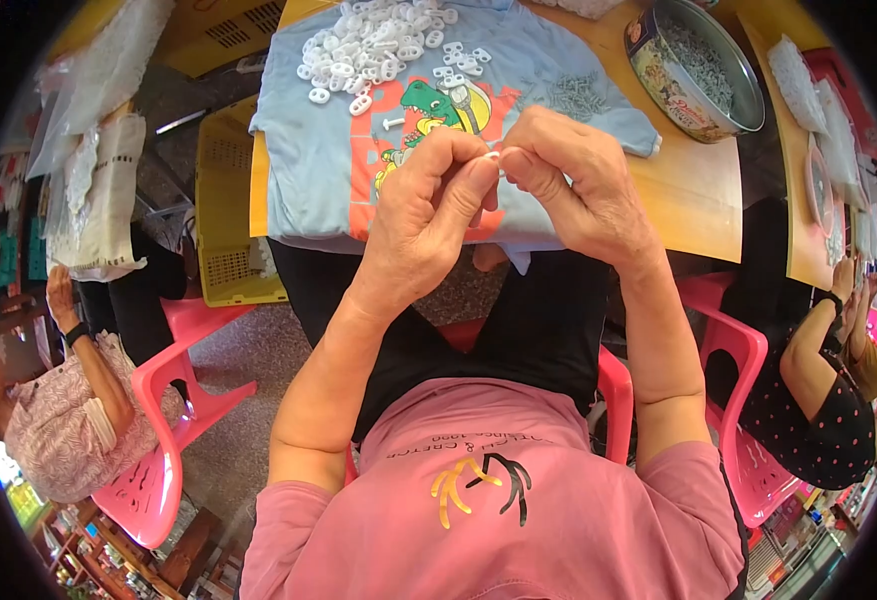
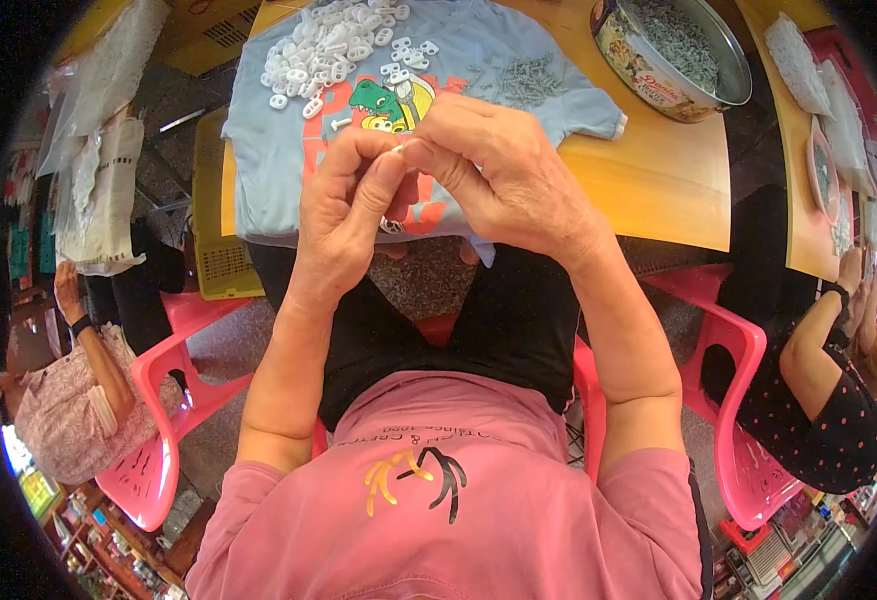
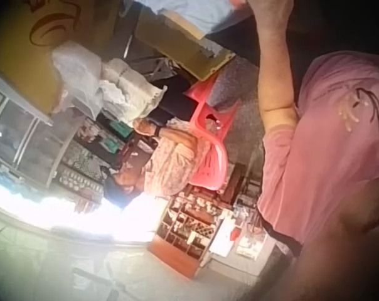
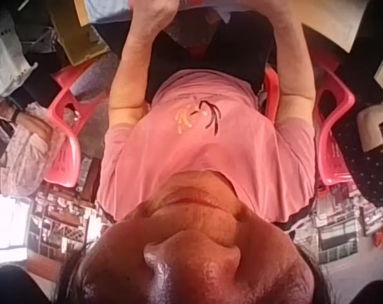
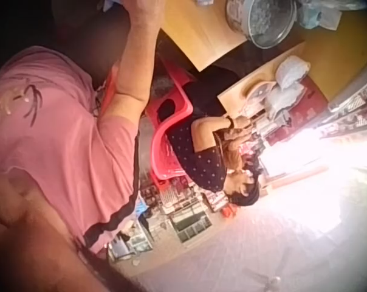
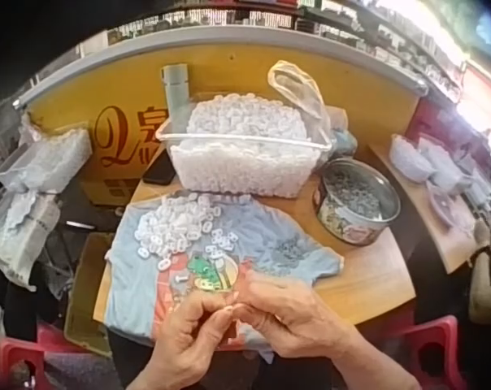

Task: Manually assembling or sorting small white plastic fasteners on a t-shirt at a production workstation.

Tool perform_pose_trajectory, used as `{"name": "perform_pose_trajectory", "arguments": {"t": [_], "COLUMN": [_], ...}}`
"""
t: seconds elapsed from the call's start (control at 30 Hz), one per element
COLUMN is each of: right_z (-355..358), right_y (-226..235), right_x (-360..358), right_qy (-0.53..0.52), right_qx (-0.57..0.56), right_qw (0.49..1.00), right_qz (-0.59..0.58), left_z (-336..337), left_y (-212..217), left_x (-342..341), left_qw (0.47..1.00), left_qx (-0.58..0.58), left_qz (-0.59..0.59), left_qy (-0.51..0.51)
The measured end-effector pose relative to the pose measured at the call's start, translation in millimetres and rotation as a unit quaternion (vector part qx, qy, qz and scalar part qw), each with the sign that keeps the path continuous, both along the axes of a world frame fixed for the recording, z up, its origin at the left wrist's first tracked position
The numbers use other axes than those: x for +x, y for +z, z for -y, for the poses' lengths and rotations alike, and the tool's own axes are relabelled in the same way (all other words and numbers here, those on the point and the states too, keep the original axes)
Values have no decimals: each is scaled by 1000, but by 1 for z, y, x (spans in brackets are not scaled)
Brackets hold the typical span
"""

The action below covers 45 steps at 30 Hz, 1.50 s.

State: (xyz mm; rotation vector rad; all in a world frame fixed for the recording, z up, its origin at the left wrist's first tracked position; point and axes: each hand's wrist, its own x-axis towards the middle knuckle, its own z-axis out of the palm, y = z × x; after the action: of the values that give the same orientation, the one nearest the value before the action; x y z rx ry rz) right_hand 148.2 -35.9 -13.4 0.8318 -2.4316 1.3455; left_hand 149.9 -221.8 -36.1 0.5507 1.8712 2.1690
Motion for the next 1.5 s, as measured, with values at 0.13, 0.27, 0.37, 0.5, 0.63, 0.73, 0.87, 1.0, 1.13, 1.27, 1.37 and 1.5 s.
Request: {"name": "perform_pose_trajectory", "arguments": {"t": [0.13, 0.27, 0.37, 0.5, 0.63, 0.73, 0.87, 1.0, 1.13, 1.27, 1.37, 1.5], "right_z": [-2, 3, 6, 4, -7, -6, -3, 2, 8, 7, 9, 8], "right_y": [0, -10, -24, -20, -6, -2, 1, -2, -7, -10, -10, -12], "right_x": [4, 10, 14, 8, 4, 0, -1, 0, 1, 3, 5, 4], "right_qy": [10, -3, -30, -37, -31, -31, -3, 1, 4, 2, -5, -8], "right_qx": [10, -20, -26, -19, -33, 15, 77, 50, 21, 15, 6, 6], "right_qw": [1000, 999, 999, 999, 995, 998, 997, 999, 1000, 999, 1000, 999], "right_qz": [2, 26, 11, 24, 93, 44, 6, -18, -23, -29, -27, -35], "left_z": [2, -2, 0, 2, 4, 9, 13, 13, 12, 9, 6, 3], "left_y": [4, -2, -13, -9, -5, -4, 3, 8, 7, 5, 3, 6], "left_x": [5, 8, 5, -4, -7, -9, -9, -7, -7, -4, -2, 0], "left_qw": [1000, 999, 998, 994, 991, 994, 998, 999, 1000, 1000, 1000, 997], "left_qx": [-17, 5, 9, 47, 73, 45, 0, -13, -15, -10, 0, 4], "left_qz": [3, 52, 55, 93, 112, 95, 59, 35, 22, 22, 31, 73], "left_qy": [-17, -15, -17, -43, -31, -43, -24, -22, -15, -8, -1, 13]}}
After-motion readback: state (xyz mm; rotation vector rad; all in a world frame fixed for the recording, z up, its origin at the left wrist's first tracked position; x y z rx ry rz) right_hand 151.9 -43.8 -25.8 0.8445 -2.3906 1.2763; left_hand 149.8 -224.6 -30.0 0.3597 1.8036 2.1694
